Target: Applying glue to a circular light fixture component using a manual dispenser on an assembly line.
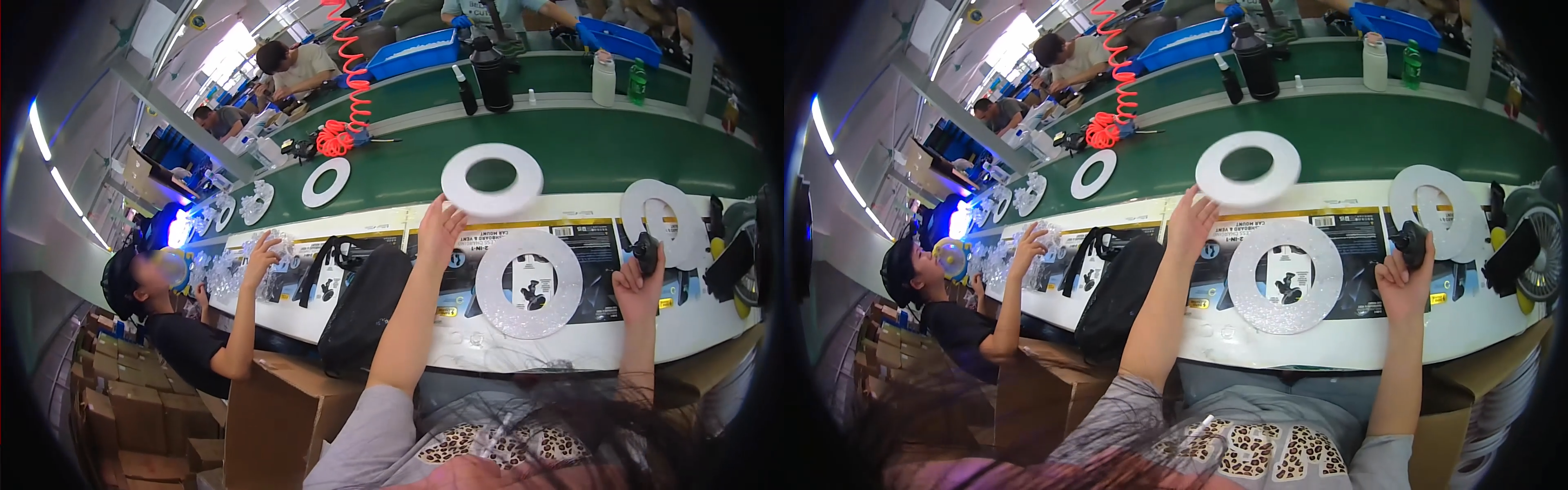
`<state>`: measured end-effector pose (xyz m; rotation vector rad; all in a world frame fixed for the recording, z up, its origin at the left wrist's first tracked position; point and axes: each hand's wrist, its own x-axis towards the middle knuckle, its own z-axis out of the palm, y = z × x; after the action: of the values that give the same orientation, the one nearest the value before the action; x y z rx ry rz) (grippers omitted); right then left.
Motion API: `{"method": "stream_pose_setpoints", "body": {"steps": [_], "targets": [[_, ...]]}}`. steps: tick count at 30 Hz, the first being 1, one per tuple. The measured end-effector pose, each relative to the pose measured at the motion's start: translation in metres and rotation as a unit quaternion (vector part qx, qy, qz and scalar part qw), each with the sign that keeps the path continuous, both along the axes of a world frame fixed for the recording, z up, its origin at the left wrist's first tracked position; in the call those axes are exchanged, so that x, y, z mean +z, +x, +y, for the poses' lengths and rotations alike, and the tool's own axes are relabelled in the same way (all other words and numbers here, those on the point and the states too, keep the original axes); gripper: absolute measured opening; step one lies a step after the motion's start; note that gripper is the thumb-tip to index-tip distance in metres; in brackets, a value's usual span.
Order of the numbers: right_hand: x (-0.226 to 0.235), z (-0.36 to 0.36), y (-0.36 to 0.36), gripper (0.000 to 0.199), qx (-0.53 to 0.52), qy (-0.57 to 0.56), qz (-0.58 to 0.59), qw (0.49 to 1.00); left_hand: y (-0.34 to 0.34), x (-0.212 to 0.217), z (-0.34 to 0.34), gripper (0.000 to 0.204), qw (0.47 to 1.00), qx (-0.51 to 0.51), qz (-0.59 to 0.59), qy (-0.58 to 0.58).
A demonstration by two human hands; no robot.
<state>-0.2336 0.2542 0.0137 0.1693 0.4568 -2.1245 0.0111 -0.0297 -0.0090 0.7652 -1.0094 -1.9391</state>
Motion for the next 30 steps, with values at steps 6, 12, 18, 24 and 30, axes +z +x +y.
{"method": "stream_pose_setpoints", "body": {"steps": [6, 12, 18, 24, 30], "targets": [[-0.006, -0.001, -0.002, 0.047, 0.015, -0.019, 0.015, 1.0, -0.005, -0.009, 0.003, 0.057, 0.998, -0.056, -0.004, 0.021], [-0.007, -0.002, -0.002, 0.048, 0.022, -0.022, 0.009, 0.999, -0.007, -0.013, 0.002, 0.048, 0.998, -0.05, -0.023, -0.003], [0.0, -0.004, 0.002, 0.054, 0.01, 0.004, -0.005, 1.0, -0.006, -0.012, 0.002, 0.044, 0.998, -0.051, -0.044, -0.015], [-0.001, -0.002, 0.0, 0.054, 0.01, 0.003, -0.015, 1.0, -0.007, -0.013, 0.003, 0.041, 0.997, -0.055, -0.048, -0.019], [0.004, 0.006, -0.001, 0.051, 0.001, 0.01, -0.004, 1.0, -0.013, -0.025, 0.005, 0.037, 0.997, -0.067, -0.035, -0.023]]}}
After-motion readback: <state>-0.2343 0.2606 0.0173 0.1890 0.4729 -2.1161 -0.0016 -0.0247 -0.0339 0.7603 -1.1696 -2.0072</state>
